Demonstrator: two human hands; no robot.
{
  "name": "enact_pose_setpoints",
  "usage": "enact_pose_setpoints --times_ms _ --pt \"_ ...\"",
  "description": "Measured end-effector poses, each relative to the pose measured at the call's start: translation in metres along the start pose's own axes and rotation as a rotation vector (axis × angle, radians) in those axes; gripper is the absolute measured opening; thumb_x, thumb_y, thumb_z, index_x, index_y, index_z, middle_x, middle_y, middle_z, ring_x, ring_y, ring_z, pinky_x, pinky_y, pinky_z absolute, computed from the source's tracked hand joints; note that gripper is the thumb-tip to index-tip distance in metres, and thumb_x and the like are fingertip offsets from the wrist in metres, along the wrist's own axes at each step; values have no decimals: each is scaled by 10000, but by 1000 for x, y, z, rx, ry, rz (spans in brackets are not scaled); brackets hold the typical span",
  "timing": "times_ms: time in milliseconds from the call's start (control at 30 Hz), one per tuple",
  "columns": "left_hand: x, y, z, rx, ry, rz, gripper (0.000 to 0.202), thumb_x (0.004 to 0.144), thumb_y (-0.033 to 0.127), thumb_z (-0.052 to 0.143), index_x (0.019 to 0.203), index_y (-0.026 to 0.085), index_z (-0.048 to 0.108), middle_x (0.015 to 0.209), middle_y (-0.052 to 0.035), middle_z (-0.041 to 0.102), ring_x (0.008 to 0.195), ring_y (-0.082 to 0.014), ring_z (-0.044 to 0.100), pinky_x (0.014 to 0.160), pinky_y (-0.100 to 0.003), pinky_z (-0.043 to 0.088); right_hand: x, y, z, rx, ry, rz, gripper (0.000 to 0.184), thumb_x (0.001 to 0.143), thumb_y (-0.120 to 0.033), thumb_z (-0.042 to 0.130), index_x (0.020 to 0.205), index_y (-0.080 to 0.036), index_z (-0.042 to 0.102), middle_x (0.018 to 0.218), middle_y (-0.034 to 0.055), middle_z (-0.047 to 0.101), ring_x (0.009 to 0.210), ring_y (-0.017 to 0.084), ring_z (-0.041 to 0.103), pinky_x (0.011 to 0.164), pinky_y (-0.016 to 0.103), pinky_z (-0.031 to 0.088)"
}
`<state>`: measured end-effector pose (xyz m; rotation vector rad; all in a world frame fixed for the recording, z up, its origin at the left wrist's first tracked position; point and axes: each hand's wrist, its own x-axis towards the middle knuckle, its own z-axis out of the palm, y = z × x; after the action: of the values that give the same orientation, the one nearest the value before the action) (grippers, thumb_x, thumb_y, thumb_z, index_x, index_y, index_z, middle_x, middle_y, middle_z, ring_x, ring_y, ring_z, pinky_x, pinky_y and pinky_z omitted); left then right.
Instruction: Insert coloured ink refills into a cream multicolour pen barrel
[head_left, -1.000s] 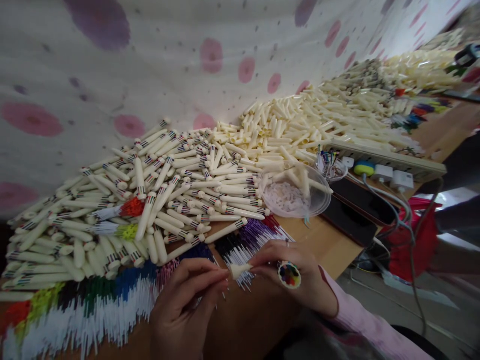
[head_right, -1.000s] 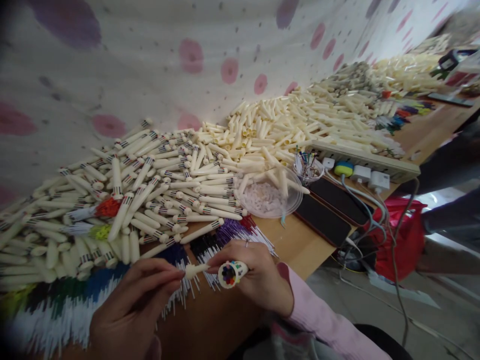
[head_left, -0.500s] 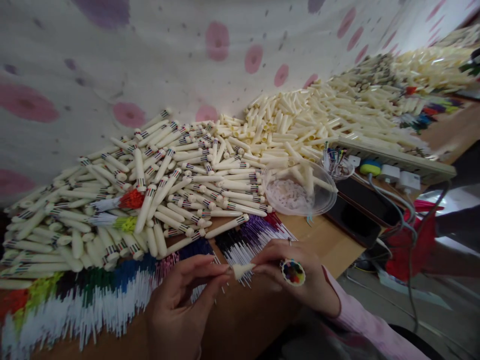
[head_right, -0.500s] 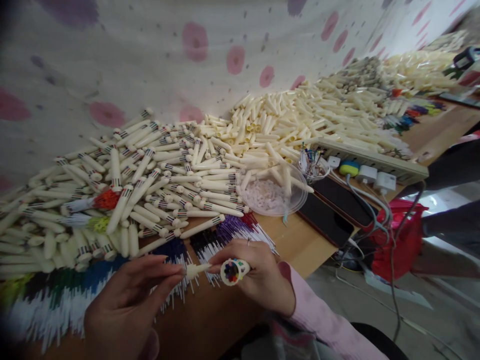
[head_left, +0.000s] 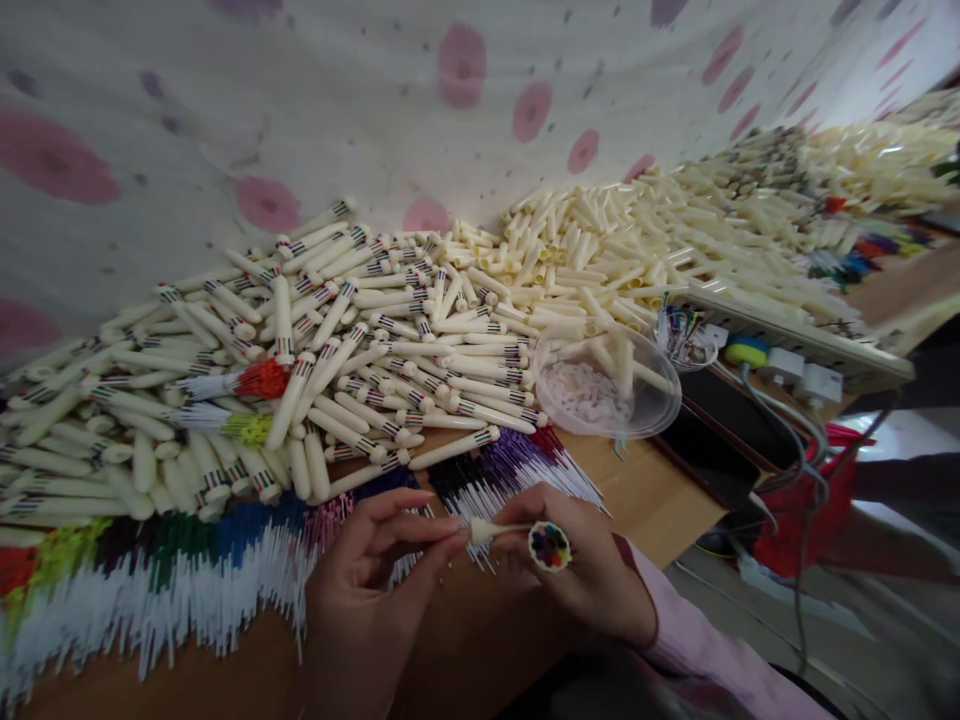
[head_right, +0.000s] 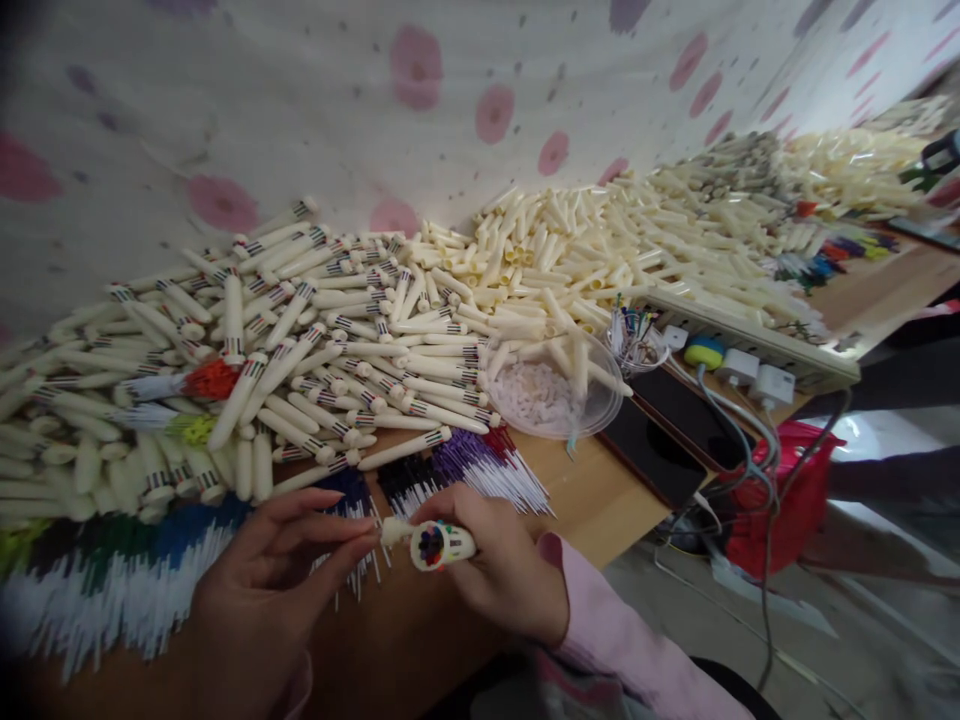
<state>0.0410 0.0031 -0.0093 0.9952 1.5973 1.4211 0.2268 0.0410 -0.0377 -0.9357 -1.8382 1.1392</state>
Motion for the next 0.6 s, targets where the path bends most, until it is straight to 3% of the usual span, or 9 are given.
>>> enact_pose_setpoints --times_ms 33,200,400,533,600 --pt "0 -1 0 -6 -11 -8 313 664 198 852 923 263 689 682 51 782 643 -144 759 624 -144 600 -1 2 3 40 -9 34 29 943 -217 592 945 -197 613 741 10 712 608 129 661 552 206 471" --pt "0 -2 -1 43 -36 10 316 691 165 825 945 268 668 689 81 777 667 -108 749 708 -131 589 -4 5 13 219 -37 134 348 1027 -323 480 710 -194 541 523 -17 603 432 103 561 451 200 395" --pt "2 1 0 67 -35 -28 291 694 196 821 918 253 643 690 73 780 644 -111 745 618 -121 577 2 5 5 -96 -27 -66 144 1003 -281 529 1004 -176 627 761 18 700 600 118 635 553 205 438" --pt "6 2 1 -3 -51 -76 308 667 174 820 881 248 611 646 85 769 591 -93 729 592 -99 561 4 8 4 -258 -22 -236 253 1037 -334 466 936 -172 631 726 39 676 588 130 611 530 224 400" --pt "6 1 1 -20 -70 -85 317 674 165 819 886 248 599 647 86 769 583 -86 723 589 -91 556 3 6 4 -280 -16 -240 319 1040 -338 454 834 -169 630 651 30 640 521 118 556 493 232 355"
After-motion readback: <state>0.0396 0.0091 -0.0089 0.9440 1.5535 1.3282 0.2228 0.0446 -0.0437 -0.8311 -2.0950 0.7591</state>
